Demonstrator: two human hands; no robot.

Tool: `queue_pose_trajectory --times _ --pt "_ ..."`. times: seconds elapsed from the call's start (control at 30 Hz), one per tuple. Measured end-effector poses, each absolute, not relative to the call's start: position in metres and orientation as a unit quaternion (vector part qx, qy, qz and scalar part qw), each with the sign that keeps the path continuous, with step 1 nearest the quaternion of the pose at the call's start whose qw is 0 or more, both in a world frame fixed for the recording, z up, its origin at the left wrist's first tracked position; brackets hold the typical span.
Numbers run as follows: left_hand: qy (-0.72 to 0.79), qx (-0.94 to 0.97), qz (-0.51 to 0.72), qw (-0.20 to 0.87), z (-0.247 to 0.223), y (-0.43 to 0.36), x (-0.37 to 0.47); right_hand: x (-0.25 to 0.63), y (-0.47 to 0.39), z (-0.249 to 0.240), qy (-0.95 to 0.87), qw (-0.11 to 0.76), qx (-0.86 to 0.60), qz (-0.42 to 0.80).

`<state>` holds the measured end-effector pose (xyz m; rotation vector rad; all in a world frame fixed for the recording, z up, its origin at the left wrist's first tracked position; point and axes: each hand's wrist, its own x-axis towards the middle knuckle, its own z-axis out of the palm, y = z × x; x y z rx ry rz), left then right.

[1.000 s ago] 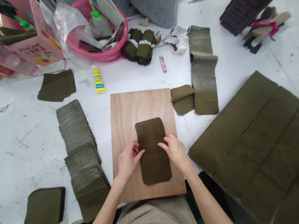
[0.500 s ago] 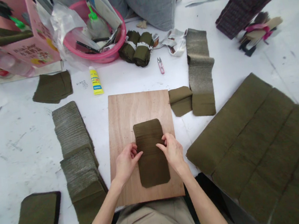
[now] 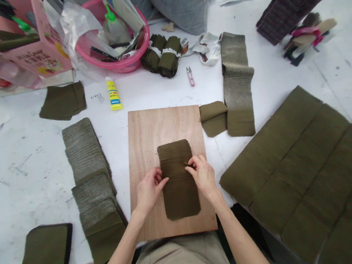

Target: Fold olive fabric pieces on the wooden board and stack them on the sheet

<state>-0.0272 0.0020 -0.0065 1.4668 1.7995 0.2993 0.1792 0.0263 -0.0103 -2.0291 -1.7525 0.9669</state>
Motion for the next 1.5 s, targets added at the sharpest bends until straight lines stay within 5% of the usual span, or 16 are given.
queue_pose_trajectory --times 0.4,0.67,1.0,1.33,1.5 --pt "0.59 0.774 0.092 0.21 0.003 0.011 -0.02 0.189 0.013 0.017 -0.667 0.179 -0.61 0.388" --pt "0.502 0.806 0.03 0.311 0.006 0.027 -0.026 0.19 -0.005 0.009 -0.527 0.23 -0.625 0.528" --pt "0.604 0.669 0.085 0.426 0.009 0.014 -0.026 0.178 -0.031 -0.005 -0.521 0.13 -0.735 0.414" --pt "0.62 0.631 0.061 0.462 0.001 -0.005 -0.03 0.179 -0.035 -0.015 -0.471 0.22 -0.729 0.446" --pt "0.586 0.523 0.205 0.584 -0.004 -0.015 -0.03 0.171 -0.045 -0.014 -0.395 0.346 -0.68 0.511"
